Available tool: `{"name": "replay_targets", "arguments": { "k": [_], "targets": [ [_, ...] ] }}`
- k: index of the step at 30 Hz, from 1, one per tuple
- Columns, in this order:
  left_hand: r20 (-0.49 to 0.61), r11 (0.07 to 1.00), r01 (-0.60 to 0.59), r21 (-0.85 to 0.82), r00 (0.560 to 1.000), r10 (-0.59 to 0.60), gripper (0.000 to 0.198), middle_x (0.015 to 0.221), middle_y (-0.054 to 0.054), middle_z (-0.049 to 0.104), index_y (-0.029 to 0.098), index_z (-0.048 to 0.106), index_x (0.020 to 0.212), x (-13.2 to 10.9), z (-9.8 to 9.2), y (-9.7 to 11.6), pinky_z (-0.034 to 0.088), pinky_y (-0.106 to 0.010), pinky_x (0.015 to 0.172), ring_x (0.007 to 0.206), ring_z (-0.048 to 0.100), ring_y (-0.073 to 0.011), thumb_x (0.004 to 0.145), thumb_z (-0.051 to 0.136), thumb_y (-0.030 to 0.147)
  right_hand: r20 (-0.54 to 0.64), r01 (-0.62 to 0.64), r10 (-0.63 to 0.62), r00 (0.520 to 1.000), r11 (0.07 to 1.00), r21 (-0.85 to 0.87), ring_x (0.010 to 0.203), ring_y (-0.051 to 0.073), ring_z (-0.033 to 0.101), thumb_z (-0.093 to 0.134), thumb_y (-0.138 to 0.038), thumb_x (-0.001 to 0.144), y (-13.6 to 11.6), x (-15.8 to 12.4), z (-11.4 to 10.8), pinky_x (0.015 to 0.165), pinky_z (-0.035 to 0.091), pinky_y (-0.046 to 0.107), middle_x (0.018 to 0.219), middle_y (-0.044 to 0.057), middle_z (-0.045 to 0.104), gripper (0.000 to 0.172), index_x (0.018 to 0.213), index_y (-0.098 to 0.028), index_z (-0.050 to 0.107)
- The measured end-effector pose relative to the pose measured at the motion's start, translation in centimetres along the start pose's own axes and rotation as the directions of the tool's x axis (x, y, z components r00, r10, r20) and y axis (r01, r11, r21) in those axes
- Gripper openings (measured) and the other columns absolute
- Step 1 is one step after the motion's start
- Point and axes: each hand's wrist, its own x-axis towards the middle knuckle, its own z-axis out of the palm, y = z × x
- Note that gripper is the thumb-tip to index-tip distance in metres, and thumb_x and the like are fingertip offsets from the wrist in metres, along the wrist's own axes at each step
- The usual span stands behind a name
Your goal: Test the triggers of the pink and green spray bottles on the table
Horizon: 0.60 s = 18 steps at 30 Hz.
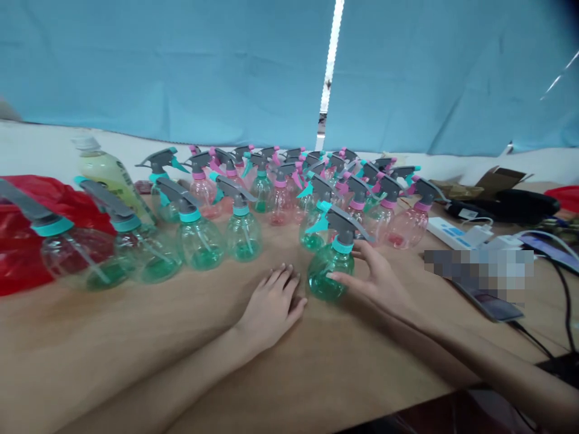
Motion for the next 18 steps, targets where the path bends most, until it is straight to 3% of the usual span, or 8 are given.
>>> {"name": "replay_targets", "arguments": {
  "k": [5,11,18],
  "targets": [
    [-0.039,1.0,0.007,0.022,0.999,-0.006,0.036,0.126,-0.019,0.059,0.004,0.059,0.117,-0.7,-0.4,0.9,0.045,-0.043,0.096,0.121,0.051,-0.0327,0.092,0.051,0.028,0.018,0.067,-0.065,0.998,0.993,-0.102,0.106,0.029,0.058,0.068,-0.053,0.075,-1.1,1.3,1.0,0.09,0.046,0.049,0.113,0.011,0.062,0.051,0.11,-0.02,0.054],
    [-0.075,0.998,0.036,0.053,0.997,-0.032,0.015,0.087,-0.011,0.066,0.011,0.065,0.087,-0.9,-0.7,1.4,0.052,-0.039,0.073,0.089,0.062,-0.029,0.089,0.053,0.021,0.013,0.117,-0.119,0.993,0.944,-0.308,0.102,0.029,0.057,0.06,-0.061,0.077,-2.5,3.9,3.7,0.086,0.047,0.046,0.107,0.012,0.062,0.051,0.103,-0.018,0.056],
    [-0.089,0.998,0.042,0.051,0.995,-0.037,0.011,0.085,-0.01,0.064,0.012,0.063,0.085,-0.9,-0.5,1.6,0.05,-0.039,0.072,0.085,0.06,-0.0282,0.086,0.056,0.02,-0.029,0.048,-0.071,0.997,0.876,-0.479,0.105,0.034,0.059,0.052,-0.064,0.081,-4.2,6.4,6.8,0.083,0.048,0.045,0.108,0.016,0.064,0.061,0.114,-0.013,0.055]
  ]
}}
